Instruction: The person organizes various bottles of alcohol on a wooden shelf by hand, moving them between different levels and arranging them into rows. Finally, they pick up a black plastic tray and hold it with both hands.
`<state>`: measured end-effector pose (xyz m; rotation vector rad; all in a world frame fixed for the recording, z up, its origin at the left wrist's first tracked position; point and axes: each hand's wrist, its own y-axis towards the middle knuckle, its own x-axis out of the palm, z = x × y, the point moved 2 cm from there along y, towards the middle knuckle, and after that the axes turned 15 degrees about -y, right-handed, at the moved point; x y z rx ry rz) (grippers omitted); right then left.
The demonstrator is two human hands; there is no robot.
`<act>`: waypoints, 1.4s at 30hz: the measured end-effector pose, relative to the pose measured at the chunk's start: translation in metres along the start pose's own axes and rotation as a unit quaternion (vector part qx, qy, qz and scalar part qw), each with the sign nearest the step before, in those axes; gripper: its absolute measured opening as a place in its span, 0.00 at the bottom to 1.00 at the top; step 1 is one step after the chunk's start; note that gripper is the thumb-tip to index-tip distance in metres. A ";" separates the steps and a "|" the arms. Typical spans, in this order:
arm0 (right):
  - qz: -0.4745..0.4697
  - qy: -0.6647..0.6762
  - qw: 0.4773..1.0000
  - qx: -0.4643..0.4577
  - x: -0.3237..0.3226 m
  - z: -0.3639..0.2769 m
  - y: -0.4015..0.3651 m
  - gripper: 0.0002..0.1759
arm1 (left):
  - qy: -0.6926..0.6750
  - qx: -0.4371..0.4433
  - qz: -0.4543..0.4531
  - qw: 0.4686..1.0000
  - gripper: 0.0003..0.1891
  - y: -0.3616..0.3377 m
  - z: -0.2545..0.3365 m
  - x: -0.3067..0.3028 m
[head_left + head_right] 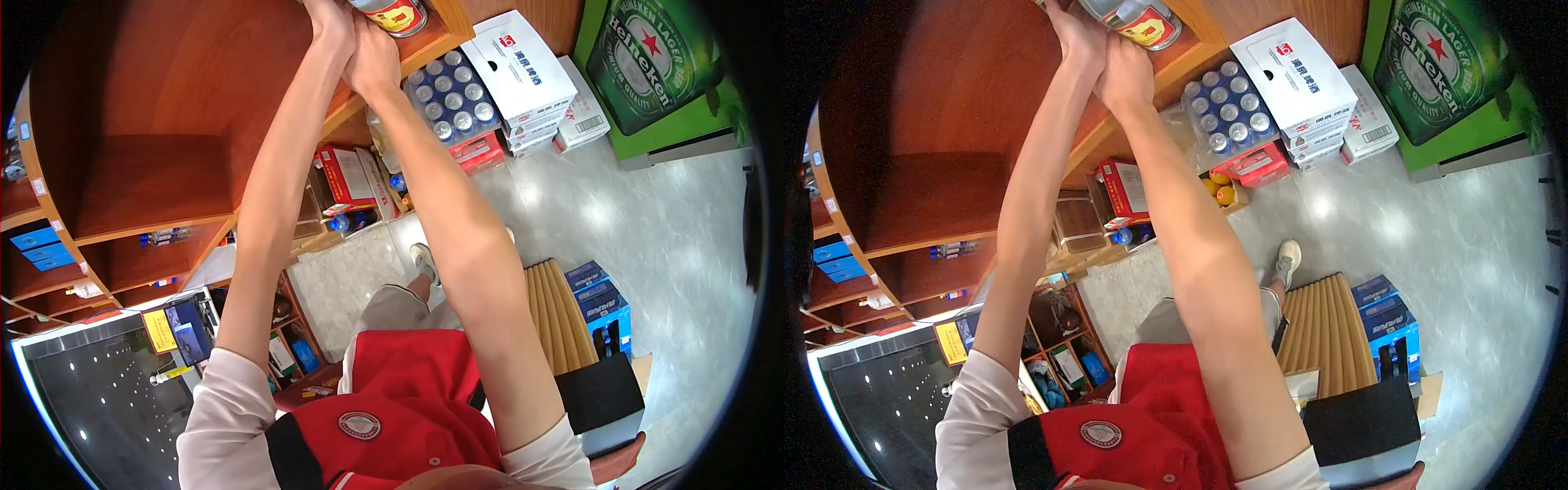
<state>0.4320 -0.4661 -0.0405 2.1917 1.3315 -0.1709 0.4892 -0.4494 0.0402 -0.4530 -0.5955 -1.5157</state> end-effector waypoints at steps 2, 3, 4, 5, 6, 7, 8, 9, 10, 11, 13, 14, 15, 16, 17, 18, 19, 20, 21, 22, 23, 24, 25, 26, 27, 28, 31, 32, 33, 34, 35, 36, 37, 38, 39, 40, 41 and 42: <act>-0.001 -0.003 1.000 0.010 0.003 -0.002 0.000 0.27 | 0.008 -0.004 0.003 1.000 0.41 -0.003 0.002 0.004; -0.001 -0.007 1.000 0.020 0.000 -0.004 0.001 0.26 | 0.015 -0.006 0.005 1.000 0.40 -0.001 0.002 0.002; -0.001 -0.007 1.000 0.020 -0.003 -0.005 0.002 0.26 | 0.015 -0.007 0.004 1.000 0.40 0.001 0.001 0.001; -0.018 -0.004 0.999 0.031 -0.005 -0.006 0.002 0.25 | 0.007 -0.011 -0.007 1.000 0.40 0.001 0.000 0.000; -0.034 -0.002 0.999 0.042 -0.005 -0.006 0.002 0.25 | -0.003 -0.015 -0.019 1.000 0.40 0.002 0.000 0.001; -0.033 -0.002 0.999 0.041 -0.003 -0.005 0.002 0.25 | -0.003 -0.014 -0.020 1.000 0.40 0.002 0.000 0.001; -0.018 -0.004 0.999 0.038 -0.002 -0.006 0.002 0.24 | -0.009 -0.016 -0.019 1.000 0.40 0.001 -0.001 0.002; -0.001 -0.006 0.999 0.034 -0.002 -0.005 0.002 0.23 | -0.015 -0.019 -0.019 1.000 0.40 -0.001 -0.001 0.005; 0.001 -0.007 0.999 0.034 -0.001 -0.005 0.002 0.23 | -0.016 -0.019 -0.021 0.999 0.40 -0.004 -0.001 0.007; -0.001 -0.005 0.999 0.037 0.000 -0.005 0.001 0.21 | -0.013 -0.021 -0.015 1.000 0.39 -0.008 -0.001 0.009; 0.000 -0.004 0.999 0.038 -0.003 -0.005 0.001 0.20 | -0.011 -0.022 -0.013 1.000 0.39 -0.002 -0.004 0.005; 0.016 0.014 0.999 0.035 -0.005 -0.006 0.000 0.19 | 0.001 -0.021 -0.009 1.000 0.38 0.001 -0.004 0.002; 0.032 0.032 0.998 0.032 -0.008 -0.007 0.001 0.19 | 0.012 -0.020 -0.005 1.000 0.37 0.002 -0.003 0.002; 0.021 0.046 0.998 0.047 -0.009 -0.007 0.002 0.18 | 0.016 -0.023 -0.019 0.999 0.37 0.001 -0.005 0.001; 0.023 0.046 0.998 0.046 -0.010 -0.008 0.003 0.18 | 0.015 -0.022 -0.022 0.999 0.37 0.001 -0.006 0.000; 0.008 0.042 0.998 0.049 -0.010 -0.008 0.003 0.18 | 0.020 -0.023 -0.012 0.999 0.37 0.000 -0.006 0.001; -0.008 0.037 0.998 0.053 -0.011 -0.007 0.004 0.18 | 0.025 -0.025 -0.002 0.999 0.37 -0.001 -0.007 0.002; -0.006 0.037 0.998 0.053 -0.011 -0.007 0.004 0.18 | 0.025 -0.025 -0.004 0.999 0.37 -0.002 -0.007 0.003; -0.008 0.037 0.998 0.053 -0.011 -0.006 0.004 0.18 | 0.024 -0.021 -0.013 0.999 0.37 -0.003 -0.008 0.003; -0.011 0.038 0.998 0.053 -0.010 -0.006 0.004 0.18 | 0.024 -0.016 -0.022 0.999 0.37 -0.003 -0.007 0.003; -0.011 0.038 0.998 0.053 -0.010 -0.006 0.004 0.18 | 0.024 -0.016 -0.022 0.999 0.37 -0.003 -0.008 0.003; -0.008 0.041 0.998 0.052 -0.009 -0.006 0.005 0.18 | 0.023 -0.013 -0.012 1.000 0.38 -0.004 -0.008 0.004; -0.006 0.044 0.998 0.051 -0.009 -0.005 0.005 0.19 | 0.022 -0.012 -0.001 1.000 0.39 -0.004 -0.009 0.005; -0.004 0.043 0.998 0.051 -0.009 -0.003 0.005 0.19 | 0.021 -0.012 -0.002 1.000 0.39 -0.005 -0.011 0.006; -0.011 0.041 0.998 0.051 -0.011 -0.004 0.005 0.18 | 0.066 0.010 -0.003 0.998 0.39 -0.006 -0.011 0.009; -0.018 0.039 0.998 0.050 -0.014 -0.004 0.004 0.18 | 0.111 0.032 -0.004 0.993 0.40 -0.008 -0.011 0.011; -0.035 0.050 0.996 0.071 -0.018 -0.006 0.004 0.16 | 0.100 0.030 0.013 0.994 0.41 -0.003 -0.010 0.012; -0.035 0.049 0.996 0.071 -0.019 -0.007 0.004 0.16 | 0.099 0.030 0.013 0.995 0.41 0.000 -0.009 0.011; -0.024 0.057 0.995 0.074 -0.016 -0.005 0.005 0.15 | 0.102 0.043 0.022 0.994 0.42 0.010 -0.010 0.002; -0.013 0.065 0.995 0.077 -0.013 -0.003 0.006 0.14 | 0.106 0.055 0.031 0.992 0.43 0.018 -0.012 -0.007; -0.013 0.064 0.995 0.079 -0.012 -0.002 0.006 0.14 | 0.106 0.053 0.031 0.992 0.43 0.018 -0.011 -0.007; -0.013 0.064 0.995 0.072 -0.012 -0.001 0.005 0.13 | 0.105 0.055 0.030 0.993 0.44 0.016 -0.010 -0.007; -0.012 0.064 0.996 0.065 -0.011 -0.001 0.006 0.12 | 0.103 0.058 0.030 0.993 0.45 0.018 -0.010 -0.008; -0.013 0.065 0.996 0.065 -0.010 -0.001 0.006 0.12 | 0.104 0.058 0.030 0.992 0.45 0.019 -0.011 -0.009; -0.006 0.065 0.996 0.064 -0.008 0.000 0.005 0.12 | 0.098 0.055 0.016 0.993 0.46 0.020 -0.011 -0.009; 0.001 0.064 0.996 0.064 -0.007 0.000 0.005 0.12 | 0.093 0.052 0.003 0.994 0.47 0.020 -0.011 -0.009; 0.000 0.064 0.996 0.064 -0.006 0.000 0.004 0.12 | 0.094 0.052 0.004 0.994 0.47 0.020 -0.011 -0.011; -0.005 0.056 0.996 0.064 -0.006 0.000 0.005 0.12 | 0.093 0.045 -0.002 0.995 0.47 0.022 -0.010 -0.011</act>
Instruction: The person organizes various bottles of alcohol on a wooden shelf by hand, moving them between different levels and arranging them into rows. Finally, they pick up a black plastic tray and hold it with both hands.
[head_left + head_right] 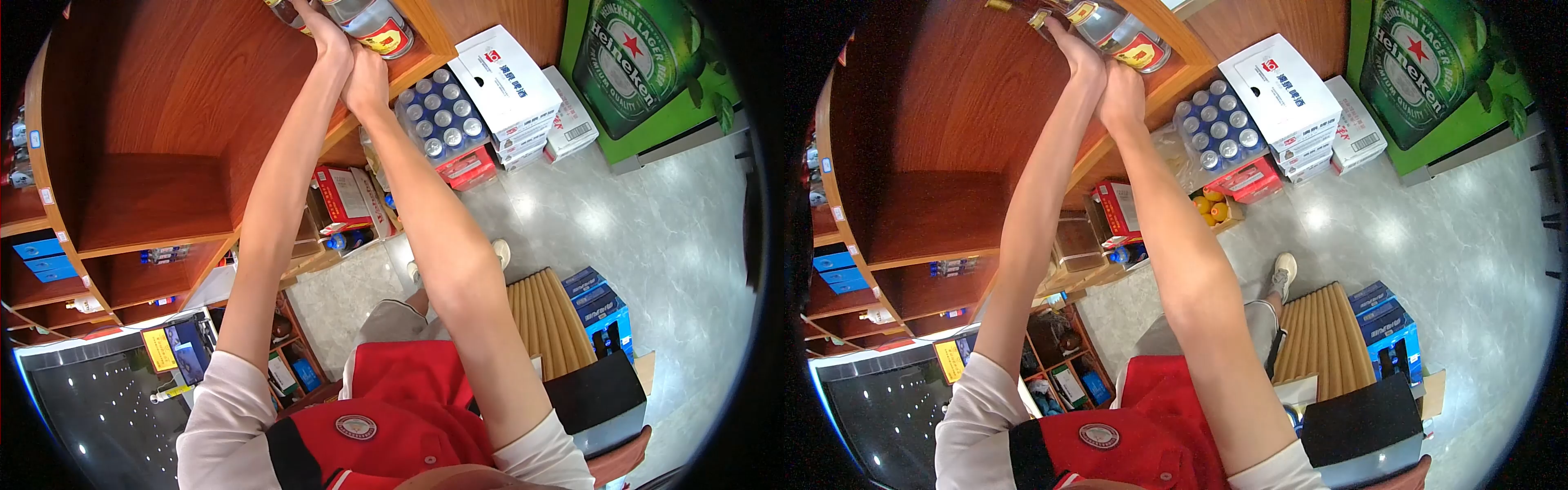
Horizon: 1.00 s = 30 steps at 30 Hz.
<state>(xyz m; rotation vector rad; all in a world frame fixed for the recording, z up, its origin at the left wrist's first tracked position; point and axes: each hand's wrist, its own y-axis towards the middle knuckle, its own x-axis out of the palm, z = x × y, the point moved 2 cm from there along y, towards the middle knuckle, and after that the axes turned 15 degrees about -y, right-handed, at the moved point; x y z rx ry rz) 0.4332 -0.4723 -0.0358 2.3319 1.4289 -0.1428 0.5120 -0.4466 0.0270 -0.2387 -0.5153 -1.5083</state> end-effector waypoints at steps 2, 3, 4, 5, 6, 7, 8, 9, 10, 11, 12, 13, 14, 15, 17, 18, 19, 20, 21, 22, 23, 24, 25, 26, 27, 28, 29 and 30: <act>-0.004 -0.010 1.000 -0.001 -0.001 -0.001 0.001 0.13 | -0.002 -0.006 -0.006 1.000 0.47 0.001 -0.001 -0.001; -0.004 -0.013 1.000 -0.001 -0.002 -0.002 0.001 0.13 | 0.007 -0.004 -0.003 1.000 0.48 0.000 0.000 0.000; -0.005 -0.016 1.000 0.000 -0.002 -0.003 0.000 0.14 | 0.016 -0.002 0.001 1.000 0.48 -0.002 0.000 0.000; -0.005 -0.016 1.000 0.000 -0.003 -0.004 0.000 0.14 | 0.016 -0.002 0.002 1.000 0.48 -0.004 0.001 0.001; 0.001 -0.017 1.000 -0.003 -0.002 -0.004 -0.001 0.15 | 0.015 -0.012 -0.009 1.000 0.48 -0.003 -0.002 -0.003; 0.008 -0.018 1.000 -0.006 -0.001 -0.003 -0.001 0.15 | 0.014 -0.023 -0.020 0.999 0.49 -0.003 -0.004 -0.004; 0.006 -0.019 1.000 -0.007 0.001 -0.002 0.000 0.15 | 0.013 -0.022 -0.019 0.999 0.49 -0.002 -0.004 -0.005; -0.002 -0.024 1.000 -0.007 0.002 -0.001 0.000 0.15 | -0.050 -0.033 -0.024 0.998 0.45 0.000 -0.006 -0.005; -0.010 -0.030 0.999 -0.007 0.004 0.001 0.001 0.16 | -0.113 -0.044 -0.030 0.992 0.41 0.002 -0.007 -0.005; -0.010 -0.030 0.999 -0.007 0.005 0.001 0.001 0.16 | -0.113 -0.043 -0.029 0.992 0.41 0.003 -0.008 -0.006; -0.008 -0.027 1.000 -0.010 0.005 0.002 0.001 0.16 | -0.096 -0.028 -0.028 0.995 0.42 0.003 -0.008 -0.005; -0.005 -0.023 1.000 -0.013 0.004 0.001 0.001 0.16 | -0.078 -0.013 -0.028 0.997 0.44 0.001 -0.006 -0.003; -0.004 -0.023 1.000 -0.013 0.000 -0.001 0.001 0.16 | -0.078 -0.013 -0.028 0.996 0.44 -0.005 -0.002 -0.003; -0.007 -0.026 1.000 -0.011 0.001 -0.001 0.001 0.16 | -0.077 -0.013 -0.027 0.997 0.44 -0.005 -0.001 -0.002; -0.010 -0.027 1.000 -0.007 0.001 -0.001 0.001 0.16 | -0.075 -0.013 -0.025 0.997 0.44 -0.009 -0.001 -0.001; -0.008 -0.030 0.999 -0.008 0.001 -0.002 0.001 0.15 | -0.074 -0.012 -0.024 0.997 0.44 -0.009 -0.001 -0.001; -0.007 -0.033 0.999 -0.008 0.001 -0.002 0.001 0.15 | -0.072 -0.012 -0.023 0.997 0.44 -0.010 -0.001 -0.002; -0.008 -0.032 0.999 -0.008 0.000 -0.003 0.001 0.15 | -0.070 -0.010 -0.021 0.997 0.44 -0.010 0.000 -0.002; -0.021 -0.036 0.999 0.002 -0.001 -0.004 0.002 0.14 | -0.069 -0.009 -0.020 0.997 0.44 -0.011 0.001 -0.003; -0.034 -0.040 0.999 0.013 -0.003 -0.004 0.002 0.13 | -0.067 -0.008 -0.019 0.998 0.44 -0.011 0.001 -0.004; -0.034 -0.040 0.999 0.013 -0.004 -0.006 0.001 0.13 | -0.066 -0.007 -0.018 0.998 0.44 -0.011 0.001 -0.004; -0.023 -0.036 0.999 0.009 -0.005 -0.006 0.001 0.13 | -0.065 -0.006 -0.017 0.998 0.44 -0.022 0.008 0.004; -0.011 -0.033 0.999 0.005 -0.005 -0.007 0.000 0.13 | -0.064 -0.005 -0.016 0.998 0.44 -0.031 0.014 0.013; -0.012 -0.032 0.999 0.005 -0.006 -0.007 -0.001 0.13 | -0.063 -0.004 -0.015 0.998 0.44 -0.040 0.022 0.024; -0.011 -0.032 0.999 0.005 -0.007 -0.007 -0.001 0.13 | -0.063 -0.004 -0.014 0.998 0.44 -0.048 0.029 0.035; -0.010 -0.031 0.999 0.004 -0.008 -0.007 -0.002 0.14 | -0.062 -0.002 -0.013 0.998 0.44 -0.056 0.038 0.049; -0.011 -0.031 0.999 0.004 -0.007 -0.007 -0.001 0.14 | -0.062 -0.002 -0.012 0.998 0.44 -0.056 0.037 0.046; -0.010 -0.031 0.999 0.004 -0.005 -0.006 0.000 0.14 | -0.062 -0.001 -0.011 0.998 0.44 -0.052 0.034 0.040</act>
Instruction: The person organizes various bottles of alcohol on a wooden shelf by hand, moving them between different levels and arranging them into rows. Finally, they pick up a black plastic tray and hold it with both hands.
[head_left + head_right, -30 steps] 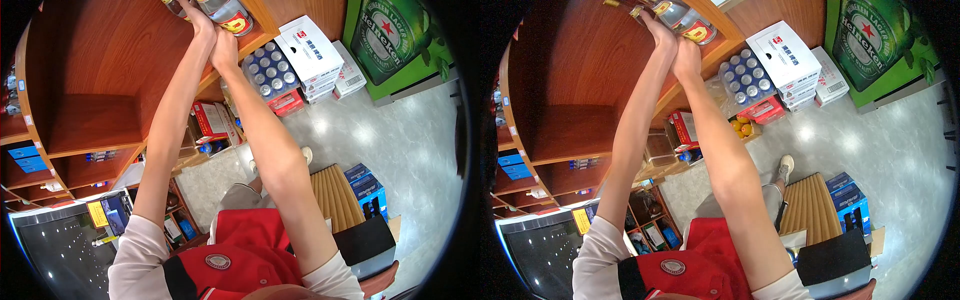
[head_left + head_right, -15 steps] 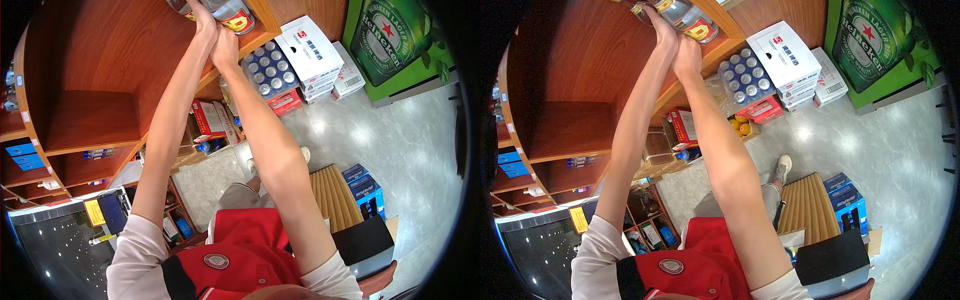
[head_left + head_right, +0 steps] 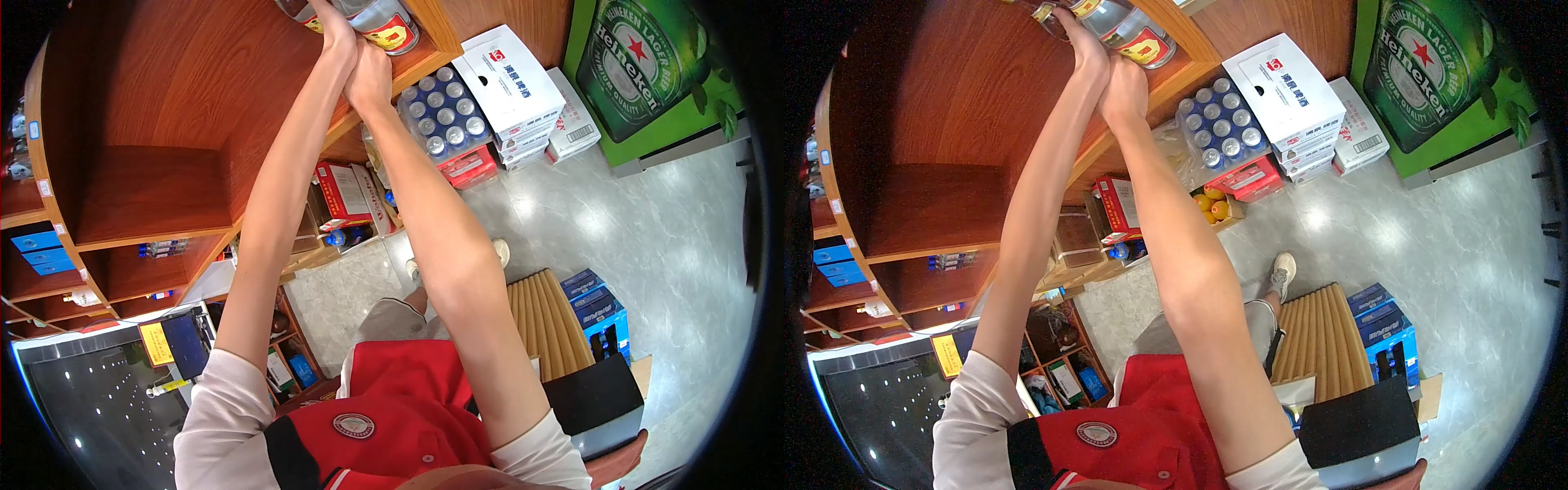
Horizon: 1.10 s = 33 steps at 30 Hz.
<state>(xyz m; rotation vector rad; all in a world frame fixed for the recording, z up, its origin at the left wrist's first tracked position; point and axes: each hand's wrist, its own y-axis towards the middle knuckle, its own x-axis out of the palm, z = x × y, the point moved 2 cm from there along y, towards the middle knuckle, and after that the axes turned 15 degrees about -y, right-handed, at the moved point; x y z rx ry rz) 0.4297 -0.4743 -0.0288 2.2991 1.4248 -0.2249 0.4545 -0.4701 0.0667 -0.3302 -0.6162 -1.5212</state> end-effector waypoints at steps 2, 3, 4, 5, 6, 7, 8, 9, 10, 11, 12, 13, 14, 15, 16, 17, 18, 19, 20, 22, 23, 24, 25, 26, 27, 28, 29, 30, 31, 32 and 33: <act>0.001 0.000 1.000 0.000 0.002 0.001 0.001 0.14 | 0.001 0.001 0.002 1.000 0.44 0.008 -0.005 -0.013; -0.004 -0.002 1.000 0.003 0.002 0.002 0.001 0.14 | 0.001 0.001 0.003 1.000 0.45 0.015 -0.011 -0.023; -0.010 -0.003 1.000 0.006 0.002 0.001 0.001 0.15 | 0.001 0.002 0.004 1.000 0.45 0.023 -0.016 -0.033; -0.010 -0.003 1.000 0.006 0.001 0.001 0.001 0.15 | 0.002 0.003 0.005 1.000 0.45 0.031 -0.020 -0.042; -0.013 -0.005 1.000 0.007 0.001 0.001 0.001 0.14 | 0.002 0.003 0.005 1.000 0.45 0.034 -0.022 -0.044; -0.017 -0.007 1.000 0.008 0.001 0.001 0.001 0.14 | 0.002 0.003 0.006 1.000 0.45 0.036 -0.024 -0.046; -0.017 -0.007 1.000 0.008 0.000 0.000 0.001 0.14 | 0.003 0.004 0.007 1.000 0.45 0.039 -0.026 -0.048; -0.019 -0.004 1.000 0.010 -0.001 0.000 0.000 0.14 | 0.003 0.004 0.007 1.000 0.45 0.041 -0.027 -0.048; -0.021 0.000 1.000 0.012 -0.002 -0.001 0.000 0.13 | 0.003 0.005 0.007 1.000 0.45 0.042 -0.028 -0.049; -0.021 -0.001 1.000 0.012 -0.003 -0.002 0.000 0.13 | 0.004 0.005 0.008 1.000 0.45 0.044 -0.029 -0.049; -0.012 0.002 1.000 0.013 -0.004 -0.002 0.000 0.13 | 0.004 0.005 0.009 1.000 0.45 0.044 -0.030 -0.049; -0.004 0.005 1.000 0.015 -0.004 -0.001 0.000 0.13 | 0.004 0.006 0.010 1.000 0.45 0.045 -0.031 -0.049; -0.004 0.005 1.000 0.015 -0.004 -0.001 0.000 0.13 | 0.005 0.006 0.011 1.000 0.45 0.045 -0.031 -0.049; -0.004 0.003 1.000 0.012 -0.004 -0.002 0.000 0.13 | 0.005 0.007 0.012 1.000 0.45 0.046 -0.032 -0.050; -0.003 0.001 1.000 0.009 -0.005 -0.002 -0.001 0.13 | 0.006 0.007 0.013 1.000 0.45 0.046 -0.032 -0.051; -0.003 0.001 1.000 0.009 -0.005 -0.002 -0.001 0.13 | 0.006 0.008 0.015 1.000 0.45 0.046 -0.032 -0.051; -0.006 -0.002 1.000 0.006 -0.004 -0.001 0.000 0.13 | 0.007 0.009 0.016 1.000 0.45 0.046 -0.033 -0.051; -0.009 -0.005 1.000 0.003 -0.003 -0.001 0.000 0.13 | 0.008 0.009 0.017 1.000 0.45 0.047 -0.033 -0.052; -0.009 -0.005 1.000 0.003 -0.002 0.000 0.000 0.13 | 0.008 0.010 0.018 1.000 0.45 0.047 -0.033 -0.052; 0.016 -0.002 1.000 0.002 0.000 0.001 0.000 0.12 | 0.009 0.011 0.019 1.000 0.45 0.048 -0.034 -0.052; 0.016 -0.002 1.000 0.002 0.001 0.001 0.000 0.12 | 0.010 0.012 0.020 1.000 0.46 0.049 -0.034 -0.052; 0.016 -0.003 1.000 0.003 0.001 0.001 0.000 0.12 | 0.010 0.013 0.021 1.000 0.46 0.054 -0.036 -0.057; 0.016 -0.004 1.000 0.003 0.000 0.000 0.000 0.12 | 0.011 0.014 0.022 1.000 0.46 0.059 -0.043 -0.059; 0.015 -0.004 1.000 0.003 0.000 0.000 0.000 0.12 | 0.011 0.014 0.022 1.000 0.46 0.062 -0.044 -0.063; 0.011 -0.005 1.000 0.004 -0.001 -0.001 0.000 0.12 | 0.010 0.006 0.019 1.000 0.46 0.062 -0.044 -0.064; 0.006 -0.006 1.000 0.006 -0.002 -0.001 0.000 0.12 | 0.010 -0.002 0.016 1.000 0.47 0.061 -0.044 -0.064; 0.007 -0.006 1.000 0.007 -0.004 -0.002 -0.001 0.12 | 0.010 -0.002 0.016 1.000 0.47 0.061 -0.044 -0.064; 0.013 0.005 1.000 0.006 -0.004 -0.001 -0.002 0.12 | 0.038 0.006 0.017 0.999 0.47 0.060 -0.044 -0.064; 0.020 0.016 1.000 0.005 -0.004 0.000 -0.002 0.12 | 0.065 0.014 0.019 0.998 0.48 0.058 -0.044 -0.064; 0.020 0.013 1.000 0.005 -0.005 -0.001 -0.003 0.12 | 0.089 0.022 0.021 0.996 0.48 0.055 -0.044 -0.063; 0.017 -0.003 1.000 -0.007 -0.001 0.002 -0.002 0.12 | 0.110 0.032 0.022 0.993 0.49 0.054 -0.042 -0.058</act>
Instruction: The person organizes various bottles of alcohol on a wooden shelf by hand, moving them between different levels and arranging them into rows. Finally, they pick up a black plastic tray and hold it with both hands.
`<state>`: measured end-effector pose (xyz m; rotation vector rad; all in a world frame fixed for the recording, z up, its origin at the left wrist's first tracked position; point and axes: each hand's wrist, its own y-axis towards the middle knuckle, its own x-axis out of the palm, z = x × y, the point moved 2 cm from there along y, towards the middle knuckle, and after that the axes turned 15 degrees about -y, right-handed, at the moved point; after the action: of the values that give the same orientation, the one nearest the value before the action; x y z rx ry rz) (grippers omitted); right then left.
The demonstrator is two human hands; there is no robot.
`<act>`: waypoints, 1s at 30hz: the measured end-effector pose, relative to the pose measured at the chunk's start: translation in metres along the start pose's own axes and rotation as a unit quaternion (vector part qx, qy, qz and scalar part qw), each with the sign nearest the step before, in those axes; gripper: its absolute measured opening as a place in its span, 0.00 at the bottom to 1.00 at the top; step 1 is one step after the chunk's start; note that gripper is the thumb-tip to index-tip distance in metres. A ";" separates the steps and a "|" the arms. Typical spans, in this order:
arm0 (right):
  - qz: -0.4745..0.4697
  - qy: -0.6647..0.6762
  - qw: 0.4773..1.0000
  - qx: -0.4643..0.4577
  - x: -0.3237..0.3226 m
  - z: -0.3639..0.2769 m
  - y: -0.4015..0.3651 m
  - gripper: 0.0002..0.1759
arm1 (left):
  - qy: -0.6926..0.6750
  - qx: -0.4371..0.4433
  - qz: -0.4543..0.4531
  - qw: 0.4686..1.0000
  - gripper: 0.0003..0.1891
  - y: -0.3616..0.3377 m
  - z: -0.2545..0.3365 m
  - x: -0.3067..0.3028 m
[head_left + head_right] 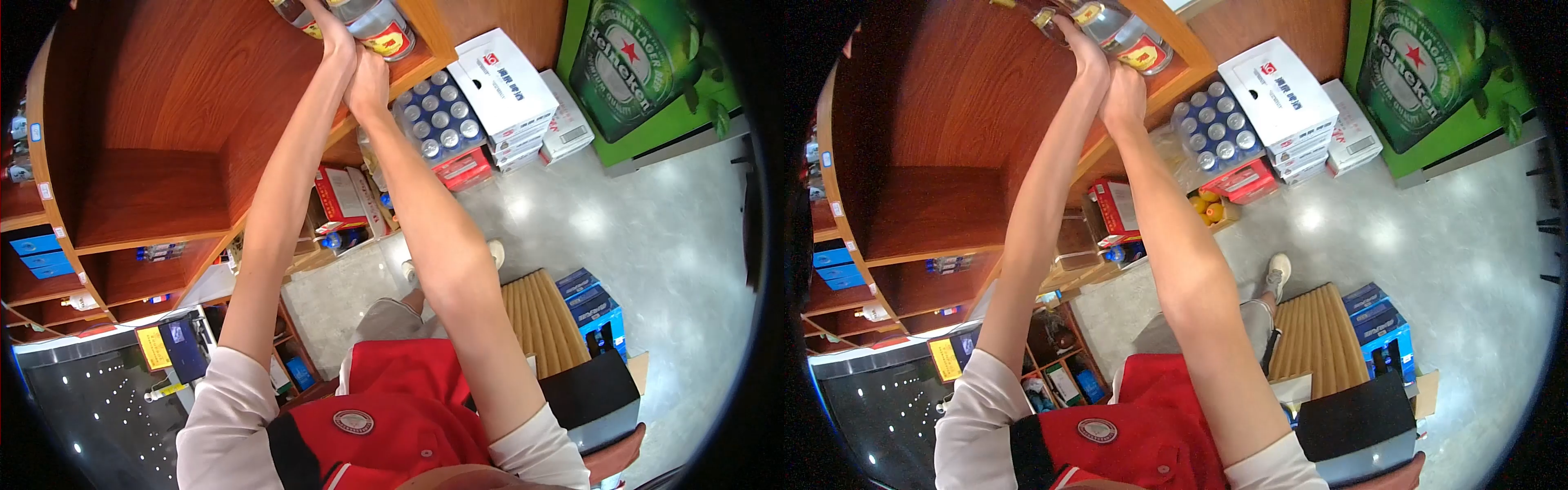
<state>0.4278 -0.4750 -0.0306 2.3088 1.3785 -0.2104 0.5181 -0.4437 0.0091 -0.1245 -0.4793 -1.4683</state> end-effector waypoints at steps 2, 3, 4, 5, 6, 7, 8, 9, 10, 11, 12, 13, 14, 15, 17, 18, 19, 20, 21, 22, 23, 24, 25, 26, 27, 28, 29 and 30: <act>0.003 -0.024 0.999 -0.024 0.001 0.001 0.004 0.12 | -0.029 -0.018 -0.008 0.999 0.50 -0.013 0.009 0.018; -0.014 -0.016 1.000 -0.017 -0.001 0.002 0.004 0.14 | -0.051 -0.024 -0.004 0.998 0.49 -0.006 0.006 0.014; -0.031 -0.008 0.999 -0.011 -0.002 0.001 0.003 0.15 | -0.075 -0.029 -0.001 0.997 0.49 0.000 -0.001 0.005; -0.027 -0.016 0.999 -0.027 0.000 0.001 0.002 0.15 | -0.036 -0.004 0.025 0.999 0.48 0.007 -0.008 -0.004; -0.023 0.009 0.999 -0.022 0.002 0.002 0.000 0.17 | 0.000 0.021 0.053 0.998 0.48 0.010 -0.009 -0.007; -0.021 0.032 0.999 -0.016 0.004 0.006 0.001 0.18 | 0.031 0.058 0.069 0.995 0.47 0.012 -0.008 -0.012; -0.021 0.019 0.999 -0.032 0.003 0.006 0.002 0.18 | 0.098 0.058 0.104 0.988 0.44 0.006 0.001 -0.014; -0.023 0.035 0.998 -0.042 0.003 0.007 0.001 0.20 | 0.142 0.056 0.160 0.975 0.42 -0.017 0.022 0.000; -0.026 0.051 0.997 -0.050 0.005 0.009 -0.001 0.21 | 0.186 0.050 0.215 0.957 0.41 -0.030 0.033 0.007; -0.032 0.036 0.997 -0.055 0.008 0.011 -0.002 0.20 | 0.170 0.047 0.222 0.959 0.41 -0.030 0.036 0.006; -0.037 0.022 0.997 -0.064 0.006 0.007 -0.002 0.20 | 0.187 0.054 0.236 0.952 0.37 -0.028 0.029 -0.002; -0.044 -0.015 0.996 -0.074 0.003 0.004 -0.004 0.19 | 0.203 0.061 0.251 0.945 0.34 -0.027 0.028 -0.007; -0.051 -0.053 0.994 -0.083 0.001 0.000 -0.004 0.18 | 0.187 0.057 0.257 0.946 0.34 -0.025 0.026 -0.012; -0.055 -0.067 0.992 -0.092 0.004 0.000 -0.005 0.18 | 0.178 0.050 0.275 0.943 0.33 -0.024 0.027 -0.016; -0.001 -0.152 0.980 -0.132 0.013 0.002 -0.007 0.16 | 0.157 0.032 0.290 0.943 0.34 -0.018 0.026 -0.028; -0.002 -0.162 0.977 -0.138 0.012 -0.004 -0.006 0.16 | 0.146 0.028 0.292 0.945 0.34 -0.013 0.021 -0.035; -0.029 -0.178 0.977 -0.112 0.010 -0.010 -0.007 0.16 | 0.143 0.026 0.267 0.953 0.35 -0.009 0.016 -0.040; -0.055 -0.193 0.976 -0.084 0.008 -0.016 -0.008 0.16 | 0.140 0.024 0.241 0.960 0.36 -0.003 0.010 -0.043; -0.056 -0.202 0.974 -0.085 0.008 -0.017 -0.010 0.16 | 0.134 0.019 0.242 0.961 0.36 0.000 0.008 -0.044; -0.024 -0.209 0.971 -0.114 0.008 -0.020 -0.012 0.16 | 0.126 -0.003 0.212 0.969 0.36 0.003 0.006 -0.044; 0.008 -0.214 0.966 -0.143 0.009 -0.022 -0.014 0.16 | 0.120 -0.024 0.181 0.976 0.37 0.005 0.003 -0.045; 0.006 -0.219 0.965 -0.144 0.010 -0.021 -0.013 0.16 | 0.116 -0.028 0.182 0.976 0.37 0.003 0.006 -0.043; -0.010 -0.234 0.962 -0.141 0.013 -0.019 -0.011 0.17 | 0.162 -0.024 0.192 0.968 0.37 -0.001 0.014 -0.040; -0.026 -0.248 0.958 -0.139 0.015 -0.016 -0.010 0.18 | 0.208 -0.020 0.201 0.957 0.39 -0.004 0.023 -0.038; -0.027 -0.252 0.957 -0.139 0.017 -0.016 -0.010 0.18 | 0.205 -0.023 0.202 0.958 0.39 -0.004 0.024 -0.040; -0.022 -0.265 0.955 -0.128 0.019 -0.016 -0.009 0.19 | 0.246 0.003 0.203 0.948 0.39 -0.002 0.028 -0.043; -0.017 -0.278 0.954 -0.115 0.020 -0.015 -0.009 0.21 | 0.288 0.029 0.202 0.936 0.39 -0.001 0.031 -0.045; -0.017 -0.280 0.953 -0.112 0.020 -0.015 -0.008 0.21 | 0.288 0.026 0.201 0.936 0.39 0.002 0.031 -0.049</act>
<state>0.4290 -0.4486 -0.0267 1.8392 1.0826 -0.6306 0.5116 -0.3865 0.0182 0.2378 -0.0056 -1.0207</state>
